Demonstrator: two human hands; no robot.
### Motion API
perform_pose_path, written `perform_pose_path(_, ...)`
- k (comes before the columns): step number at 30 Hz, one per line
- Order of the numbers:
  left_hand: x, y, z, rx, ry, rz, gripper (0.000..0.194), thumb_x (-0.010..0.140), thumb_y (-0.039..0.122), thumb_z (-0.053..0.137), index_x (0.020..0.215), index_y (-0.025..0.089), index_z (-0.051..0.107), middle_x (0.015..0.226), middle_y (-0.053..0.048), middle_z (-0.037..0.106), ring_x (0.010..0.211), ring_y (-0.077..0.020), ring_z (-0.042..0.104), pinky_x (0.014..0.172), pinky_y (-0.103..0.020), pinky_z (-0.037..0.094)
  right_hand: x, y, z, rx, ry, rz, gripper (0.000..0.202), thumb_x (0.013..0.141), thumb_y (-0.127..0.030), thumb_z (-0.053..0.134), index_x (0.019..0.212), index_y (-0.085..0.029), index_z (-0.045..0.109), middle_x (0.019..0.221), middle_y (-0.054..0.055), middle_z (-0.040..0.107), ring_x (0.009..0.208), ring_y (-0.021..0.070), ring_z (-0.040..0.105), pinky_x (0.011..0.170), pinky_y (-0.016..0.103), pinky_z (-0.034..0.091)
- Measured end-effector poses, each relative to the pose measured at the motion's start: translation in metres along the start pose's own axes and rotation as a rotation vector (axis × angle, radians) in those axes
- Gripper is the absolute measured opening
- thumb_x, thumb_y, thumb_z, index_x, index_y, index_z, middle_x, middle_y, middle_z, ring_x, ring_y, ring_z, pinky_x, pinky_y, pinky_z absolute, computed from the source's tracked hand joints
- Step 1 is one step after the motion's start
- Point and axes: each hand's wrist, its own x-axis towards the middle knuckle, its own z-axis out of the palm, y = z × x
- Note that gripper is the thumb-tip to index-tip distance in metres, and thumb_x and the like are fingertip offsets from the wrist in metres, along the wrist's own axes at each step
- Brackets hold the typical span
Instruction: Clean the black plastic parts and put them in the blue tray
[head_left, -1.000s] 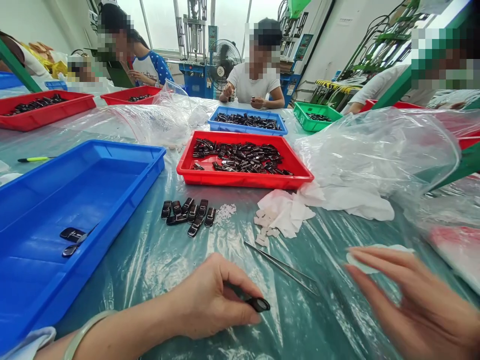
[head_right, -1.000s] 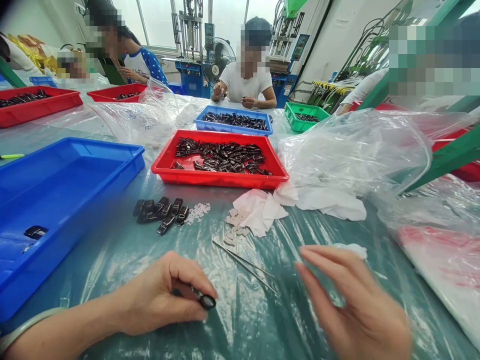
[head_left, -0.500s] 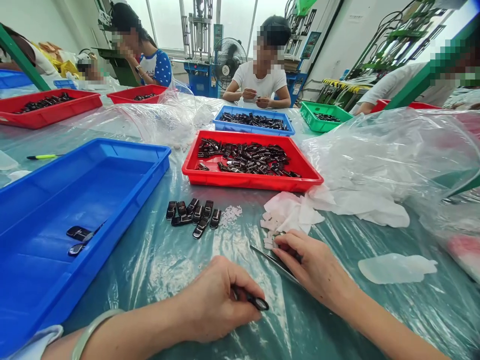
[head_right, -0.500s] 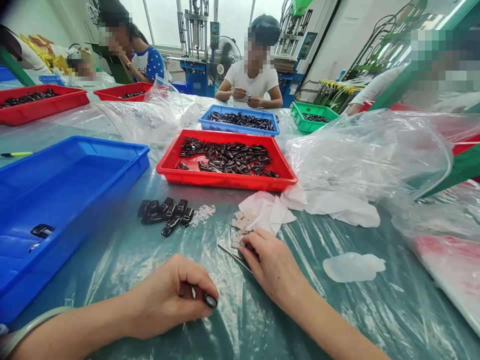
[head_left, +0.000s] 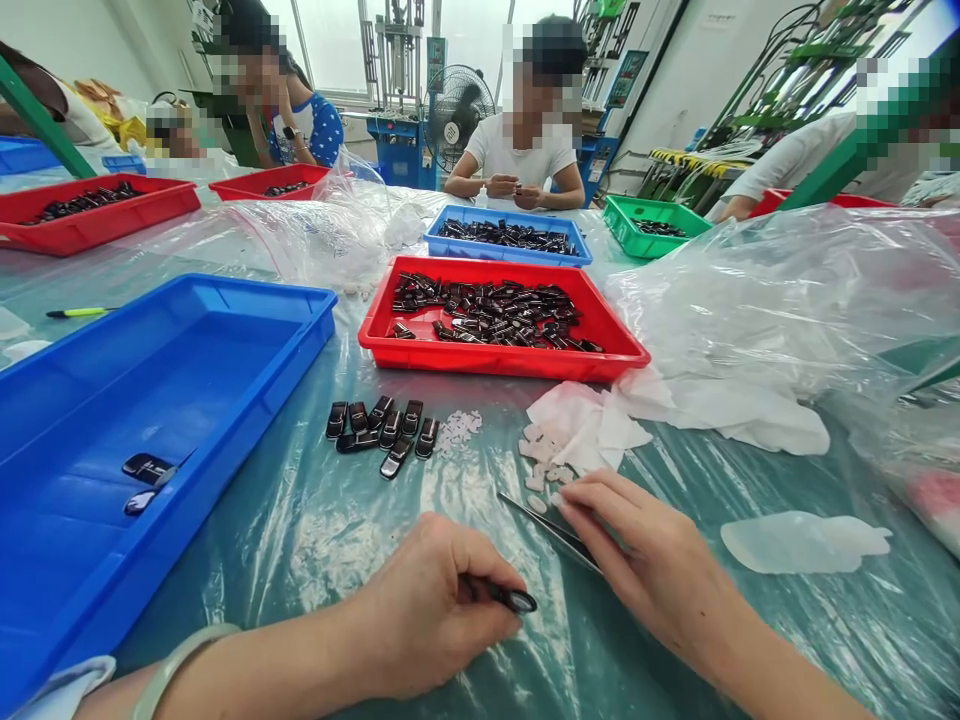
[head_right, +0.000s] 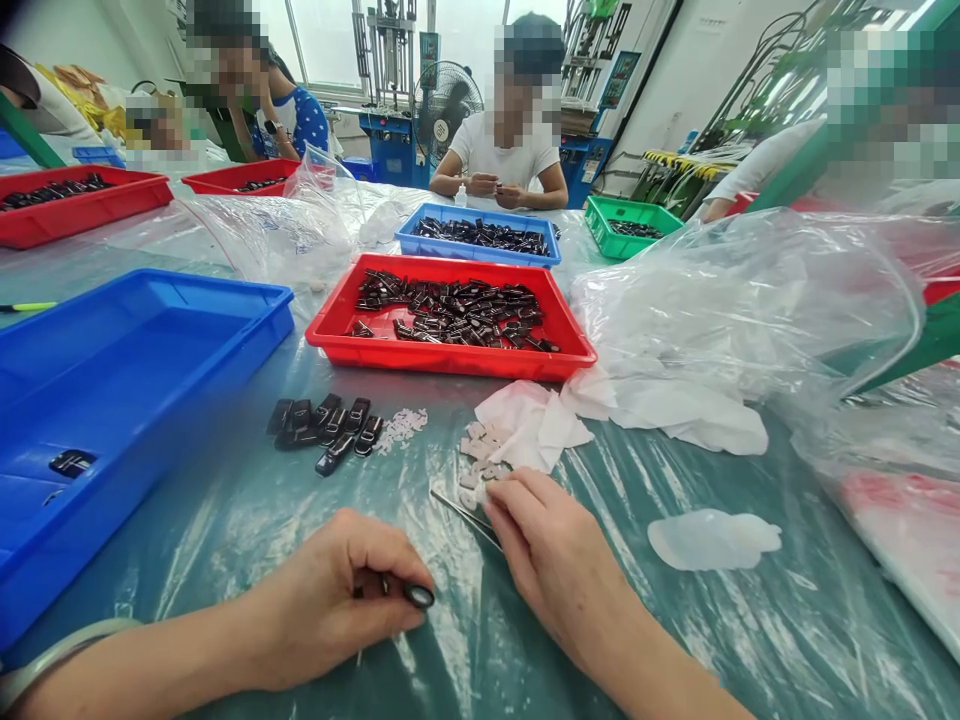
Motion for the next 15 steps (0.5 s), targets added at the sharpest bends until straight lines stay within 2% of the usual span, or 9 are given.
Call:
perform_pose_path(2, 0.000, 0.000, 0.000, 0.017, -0.001, 0.031, 0.019, 0.068, 0.015, 0.059, 0.082, 0.011, 0.071, 0.071, -0.003, 0.064, 0.057, -0.0092, 0.054, 0.053, -0.017, 0.039, -0.002, -0.013, -0.008, 0.148, 0.013, 0.006, 0.014, 0.089, -0.016, 0.041, 0.086, -0.018, 0.055, 0.079, 0.003, 0.059, 0.070, 0.0109, 0.058, 0.059, 0.019, 0.047)
perform_pose_path(6, 0.001, -0.001, -0.001, 0.046, -0.009, 0.077, 0.018, 0.070, 0.015, 0.056, 0.080, 0.012, 0.071, 0.065, -0.001, 0.060, 0.054, -0.0078, 0.051, 0.051, -0.016, 0.036, -0.008, -0.036, -0.013, 0.414, -0.073, -0.038, 0.017, 0.086, -0.009, 0.043, 0.088, -0.020, 0.057, 0.078, 0.001, 0.060, 0.069, 0.0100, 0.060, 0.060, 0.017, 0.049)
perform_pose_path(10, 0.000, -0.002, 0.000, 0.073, -0.011, 0.107, 0.019, 0.070, 0.012, 0.054, 0.080, 0.012, 0.070, 0.060, 0.000, 0.058, 0.053, -0.0069, 0.048, 0.050, -0.015, 0.034, -0.014, -0.043, -0.005, 0.397, -0.105, -0.058, 0.019, 0.084, -0.007, 0.046, 0.091, -0.019, 0.058, 0.080, 0.002, 0.061, 0.071, 0.0110, 0.060, 0.063, 0.019, 0.051)
perform_pose_path(15, -0.001, -0.004, 0.003, 0.099, 0.005, 0.118, 0.017, 0.068, 0.011, 0.054, 0.076, 0.014, 0.069, 0.060, 0.001, 0.058, 0.053, -0.0073, 0.048, 0.051, -0.015, 0.033, -0.019, -0.043, -0.001, 0.304, -0.024, -0.087, 0.018, 0.084, -0.008, 0.046, 0.089, -0.019, 0.060, 0.076, 0.002, 0.061, 0.067, 0.0110, 0.061, 0.061, 0.019, 0.051)
